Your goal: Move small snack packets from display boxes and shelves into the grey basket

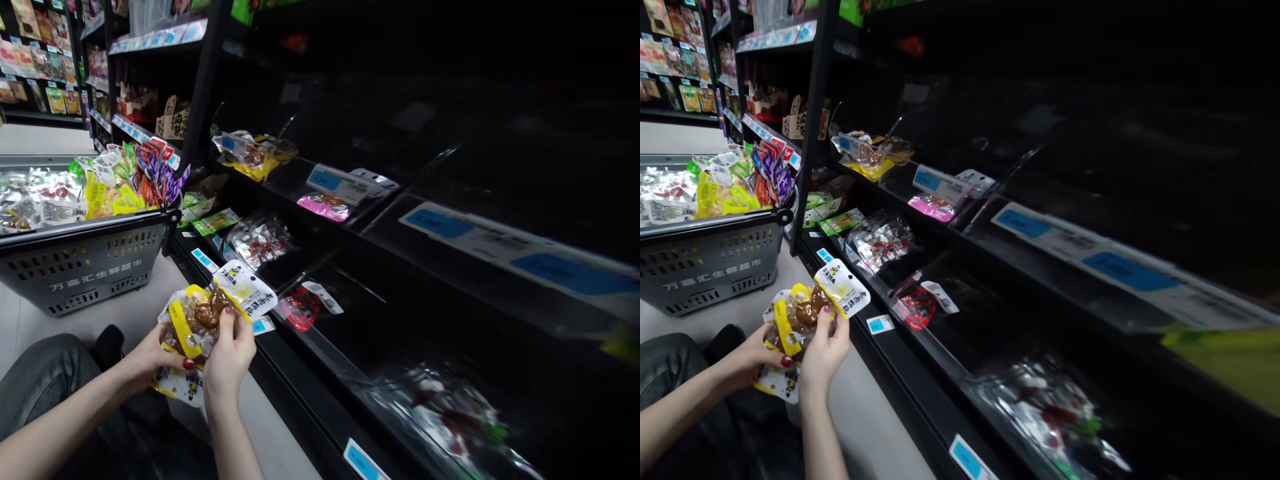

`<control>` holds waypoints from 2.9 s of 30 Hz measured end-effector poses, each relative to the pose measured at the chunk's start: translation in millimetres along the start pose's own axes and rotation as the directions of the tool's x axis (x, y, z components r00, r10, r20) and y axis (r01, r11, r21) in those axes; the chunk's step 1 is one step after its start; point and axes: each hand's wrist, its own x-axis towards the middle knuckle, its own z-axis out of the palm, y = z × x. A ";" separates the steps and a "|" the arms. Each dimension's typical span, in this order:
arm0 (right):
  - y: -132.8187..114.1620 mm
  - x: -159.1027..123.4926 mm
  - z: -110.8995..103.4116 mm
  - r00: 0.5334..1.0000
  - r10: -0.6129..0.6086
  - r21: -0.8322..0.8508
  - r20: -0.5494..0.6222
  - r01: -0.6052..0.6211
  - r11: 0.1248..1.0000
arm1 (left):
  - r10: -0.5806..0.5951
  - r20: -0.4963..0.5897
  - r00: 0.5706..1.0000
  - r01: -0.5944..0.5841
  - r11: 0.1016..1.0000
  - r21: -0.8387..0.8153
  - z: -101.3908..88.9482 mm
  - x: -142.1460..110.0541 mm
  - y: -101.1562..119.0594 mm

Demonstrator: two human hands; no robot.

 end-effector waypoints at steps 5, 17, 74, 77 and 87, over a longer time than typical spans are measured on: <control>-21.8 25.8 -18.7 0.988 0.104 0.228 0.114 -0.128 0.965 | -0.071 -0.086 0.994 0.070 0.997 -0.023 -4.8 6.8 -1.4; -67.6 35.8 -48.1 0.716 -0.193 -0.054 0.671 0.307 0.950 | -0.072 -0.029 0.997 0.069 0.995 -0.078 -17.3 14.5 -2.7; -73.3 23.0 -36.8 0.810 0.268 0.179 0.521 -0.410 0.894 | -0.155 -0.071 0.985 0.153 0.988 -0.039 -14.2 5.9 0.7; -64.3 27.7 -40.9 0.641 0.405 0.194 0.652 -0.657 0.729 | -0.155 -0.062 0.986 0.152 0.987 -0.041 -13.0 4.6 2.7; -63.3 55.3 -69.2 0.706 0.566 0.177 0.425 -0.678 0.713 | -0.061 -0.026 0.998 0.056 0.983 -0.173 -11.6 19.3 -5.0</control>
